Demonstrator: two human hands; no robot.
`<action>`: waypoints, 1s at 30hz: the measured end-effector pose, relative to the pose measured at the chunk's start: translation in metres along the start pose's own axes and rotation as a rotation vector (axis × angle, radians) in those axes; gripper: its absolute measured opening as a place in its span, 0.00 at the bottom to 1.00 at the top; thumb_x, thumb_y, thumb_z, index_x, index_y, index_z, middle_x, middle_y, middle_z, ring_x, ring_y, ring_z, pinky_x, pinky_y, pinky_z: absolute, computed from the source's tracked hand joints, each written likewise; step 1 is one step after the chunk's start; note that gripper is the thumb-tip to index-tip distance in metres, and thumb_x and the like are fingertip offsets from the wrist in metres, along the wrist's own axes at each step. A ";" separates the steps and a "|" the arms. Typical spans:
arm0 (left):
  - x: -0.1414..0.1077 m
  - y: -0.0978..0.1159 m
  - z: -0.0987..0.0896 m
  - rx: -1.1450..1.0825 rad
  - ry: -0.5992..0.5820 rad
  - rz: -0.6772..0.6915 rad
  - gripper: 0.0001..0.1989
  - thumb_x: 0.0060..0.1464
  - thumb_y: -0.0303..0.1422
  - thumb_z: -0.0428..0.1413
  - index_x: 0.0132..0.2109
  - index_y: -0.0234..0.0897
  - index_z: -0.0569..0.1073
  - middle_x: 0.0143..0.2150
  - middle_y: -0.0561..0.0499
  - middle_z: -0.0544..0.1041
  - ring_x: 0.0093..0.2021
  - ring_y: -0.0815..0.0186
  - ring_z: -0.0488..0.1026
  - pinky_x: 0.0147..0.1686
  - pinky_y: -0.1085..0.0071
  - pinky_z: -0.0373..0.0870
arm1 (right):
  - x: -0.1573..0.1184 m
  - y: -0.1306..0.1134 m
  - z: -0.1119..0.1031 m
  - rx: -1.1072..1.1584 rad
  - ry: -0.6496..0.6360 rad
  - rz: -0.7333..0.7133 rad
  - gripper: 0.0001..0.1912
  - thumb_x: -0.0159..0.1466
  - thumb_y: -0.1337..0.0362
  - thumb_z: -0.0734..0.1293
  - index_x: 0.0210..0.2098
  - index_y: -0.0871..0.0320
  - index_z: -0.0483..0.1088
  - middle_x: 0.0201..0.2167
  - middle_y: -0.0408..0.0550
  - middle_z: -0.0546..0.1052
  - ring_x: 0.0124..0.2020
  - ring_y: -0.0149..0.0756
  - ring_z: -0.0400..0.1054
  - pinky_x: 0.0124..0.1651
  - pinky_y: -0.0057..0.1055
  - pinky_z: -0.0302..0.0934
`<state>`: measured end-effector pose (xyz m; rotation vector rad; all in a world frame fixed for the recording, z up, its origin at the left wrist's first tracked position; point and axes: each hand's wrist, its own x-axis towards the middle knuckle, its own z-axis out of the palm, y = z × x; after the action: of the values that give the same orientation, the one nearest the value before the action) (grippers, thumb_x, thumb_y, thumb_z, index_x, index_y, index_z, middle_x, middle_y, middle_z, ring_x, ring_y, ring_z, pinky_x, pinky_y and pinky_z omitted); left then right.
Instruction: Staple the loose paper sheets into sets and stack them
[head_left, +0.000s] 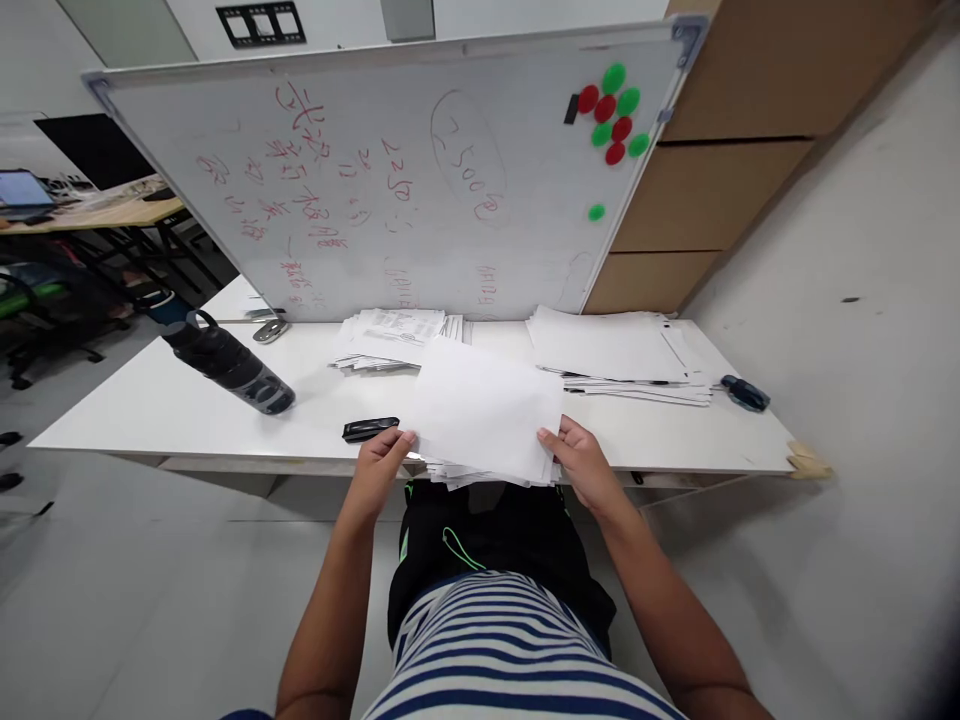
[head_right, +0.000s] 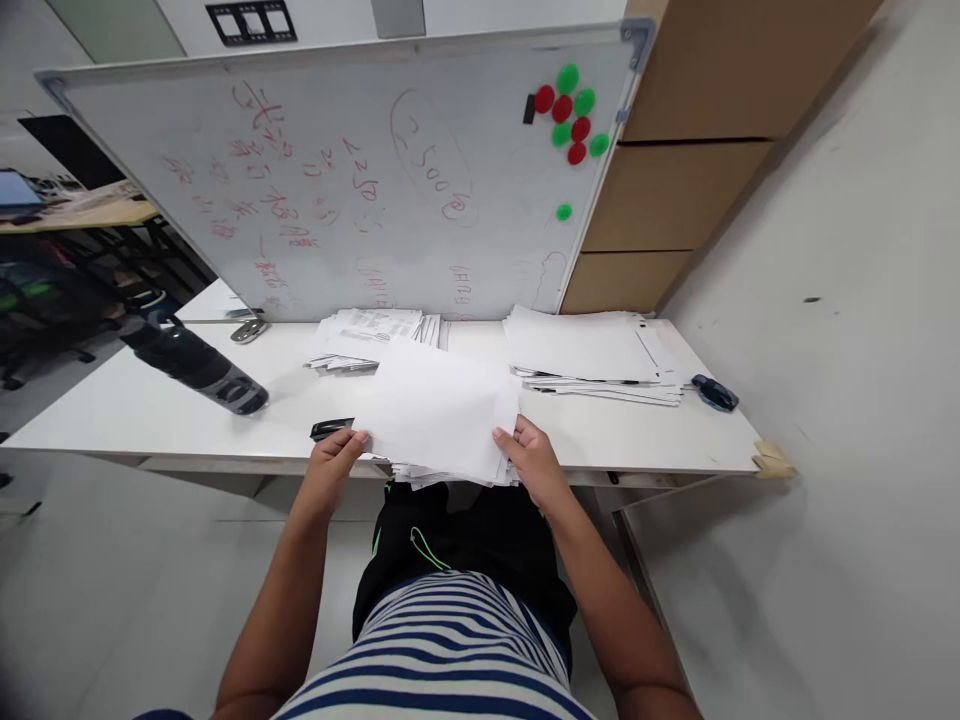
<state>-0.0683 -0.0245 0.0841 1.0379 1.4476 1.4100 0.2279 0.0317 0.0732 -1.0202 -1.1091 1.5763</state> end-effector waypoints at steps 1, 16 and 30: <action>0.001 -0.002 0.000 -0.022 0.009 -0.009 0.16 0.50 0.46 0.63 0.27 0.37 0.75 0.25 0.54 0.70 0.29 0.69 0.65 0.31 0.74 0.64 | -0.001 0.002 0.000 0.014 -0.007 0.014 0.21 0.59 0.51 0.73 0.49 0.52 0.74 0.45 0.47 0.82 0.45 0.43 0.76 0.48 0.40 0.71; 0.013 -0.012 0.008 -0.057 0.202 -0.120 0.17 0.44 0.44 0.66 0.37 0.38 0.75 0.25 0.56 0.69 0.24 0.73 0.62 0.26 0.76 0.60 | -0.005 0.021 -0.003 0.013 -0.009 0.074 0.24 0.60 0.50 0.72 0.51 0.54 0.74 0.48 0.50 0.81 0.46 0.44 0.76 0.52 0.41 0.68; 0.009 -0.014 0.012 0.048 0.109 -0.057 0.10 0.50 0.39 0.61 0.34 0.40 0.70 0.27 0.57 0.67 0.27 0.71 0.63 0.30 0.75 0.61 | -0.001 0.031 0.001 -0.062 0.075 -0.004 0.20 0.60 0.50 0.70 0.47 0.54 0.74 0.44 0.49 0.81 0.45 0.44 0.75 0.50 0.41 0.68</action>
<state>-0.0596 -0.0127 0.0695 0.9548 1.5846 1.4161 0.2201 0.0255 0.0435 -1.1085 -1.1135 1.4971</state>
